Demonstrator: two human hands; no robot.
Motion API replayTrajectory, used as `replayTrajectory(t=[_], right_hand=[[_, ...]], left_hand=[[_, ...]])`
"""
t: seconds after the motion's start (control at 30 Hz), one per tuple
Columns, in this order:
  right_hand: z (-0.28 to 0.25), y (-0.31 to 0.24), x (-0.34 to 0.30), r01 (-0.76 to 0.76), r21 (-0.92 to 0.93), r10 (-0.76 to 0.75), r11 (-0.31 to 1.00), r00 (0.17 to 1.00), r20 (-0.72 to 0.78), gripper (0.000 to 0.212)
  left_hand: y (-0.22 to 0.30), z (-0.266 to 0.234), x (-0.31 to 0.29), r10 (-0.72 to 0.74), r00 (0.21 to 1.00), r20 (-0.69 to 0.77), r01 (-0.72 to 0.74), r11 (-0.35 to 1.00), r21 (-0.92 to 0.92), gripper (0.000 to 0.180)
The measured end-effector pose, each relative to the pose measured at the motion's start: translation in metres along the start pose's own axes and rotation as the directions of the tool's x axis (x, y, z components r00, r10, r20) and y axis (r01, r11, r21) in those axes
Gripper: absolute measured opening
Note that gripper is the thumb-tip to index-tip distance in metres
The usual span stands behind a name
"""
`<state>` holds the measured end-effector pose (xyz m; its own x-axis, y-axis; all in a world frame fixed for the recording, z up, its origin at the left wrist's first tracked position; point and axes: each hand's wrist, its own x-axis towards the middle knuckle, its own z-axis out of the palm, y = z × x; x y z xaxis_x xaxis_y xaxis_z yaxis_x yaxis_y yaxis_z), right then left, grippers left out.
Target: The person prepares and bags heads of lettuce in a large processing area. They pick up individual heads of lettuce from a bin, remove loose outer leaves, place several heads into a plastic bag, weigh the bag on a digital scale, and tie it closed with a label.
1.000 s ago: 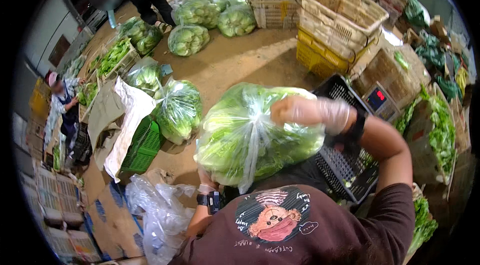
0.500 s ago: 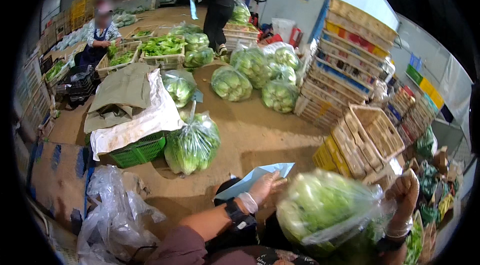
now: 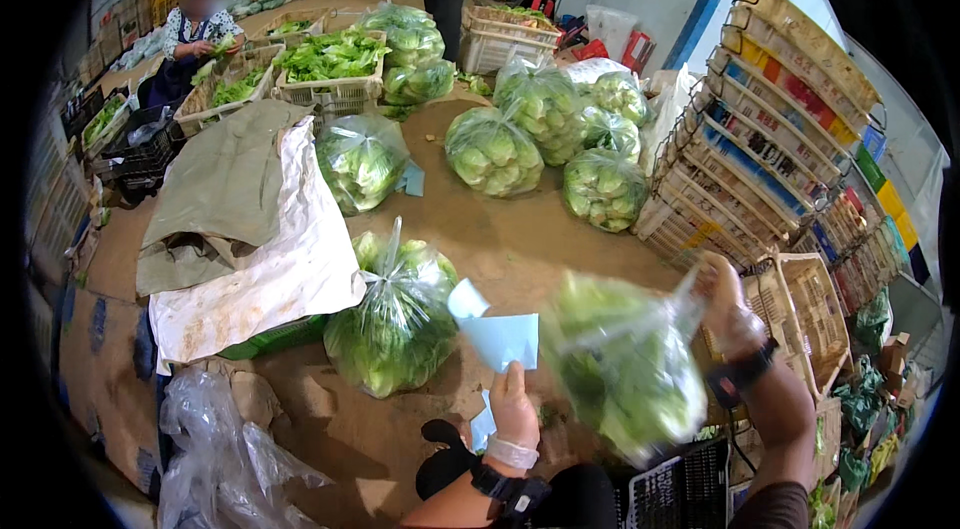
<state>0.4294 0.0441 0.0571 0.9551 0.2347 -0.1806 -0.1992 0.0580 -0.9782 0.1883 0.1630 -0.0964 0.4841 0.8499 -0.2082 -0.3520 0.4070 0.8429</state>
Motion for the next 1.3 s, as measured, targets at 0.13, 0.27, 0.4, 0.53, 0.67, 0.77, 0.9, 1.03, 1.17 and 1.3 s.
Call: replayTrajectory(t=[0.13,0.27,0.4,0.53,0.67,0.77,0.9,1.03,1.17,1.3], right_hand=[[0.080,0.086,0.103,-0.139,-0.133,0.153,0.981,0.983,0.100,0.019],[0.099,0.210,0.206,-0.194,-0.726,0.359,0.660,0.930,0.078,0.034],[0.084,0.351,0.253,0.328,-0.928,0.117,0.178,0.929,0.351,0.026],[0.092,0.323,0.189,0.217,-0.750,0.141,0.625,0.914,0.381,0.036],[0.022,0.213,0.064,-0.629,0.742,0.606,0.232,0.691,0.396,0.055],[-0.107,0.166,-0.026,-0.278,-0.420,0.440,0.864,0.823,0.359,0.057],[-0.192,0.106,-0.186,-0.381,-0.176,0.399,0.908,0.913,0.085,0.079],[-0.219,0.081,-0.322,-0.193,0.093,0.193,0.977,0.981,0.011,0.079],[-0.250,0.125,-0.431,0.107,0.254,-0.011,0.961,0.936,-0.351,0.049],[-0.235,0.140,-0.482,0.281,0.231,-0.122,0.931,0.840,-0.529,0.037]], left_hand=[[-0.011,-0.002,0.031,-0.237,0.972,0.000,0.234,0.959,-0.160,0.025],[-0.017,0.002,0.042,-0.313,0.949,-0.029,0.309,0.947,-0.083,0.027],[-0.040,-0.004,0.028,-0.529,0.849,-0.006,0.524,0.838,0.153,0.033],[-0.056,0.006,0.000,-0.537,0.837,-0.106,0.545,0.835,0.072,0.031],[-0.063,0.032,-0.031,-0.513,0.856,0.068,0.512,0.859,0.033,0.027],[-0.075,0.053,-0.066,-0.470,0.824,0.317,0.438,0.883,0.171,0.027],[-0.084,0.071,-0.127,-0.391,0.524,0.757,0.097,0.910,0.403,0.024],[-0.068,0.076,-0.199,-0.261,-0.011,0.965,0.251,0.934,0.256,0.040],[-0.049,0.038,-0.260,-0.351,-0.546,0.761,0.026,0.901,0.434,0.050],[-0.022,-0.006,-0.301,-0.402,-0.617,0.676,-0.155,0.905,0.397,0.051]])
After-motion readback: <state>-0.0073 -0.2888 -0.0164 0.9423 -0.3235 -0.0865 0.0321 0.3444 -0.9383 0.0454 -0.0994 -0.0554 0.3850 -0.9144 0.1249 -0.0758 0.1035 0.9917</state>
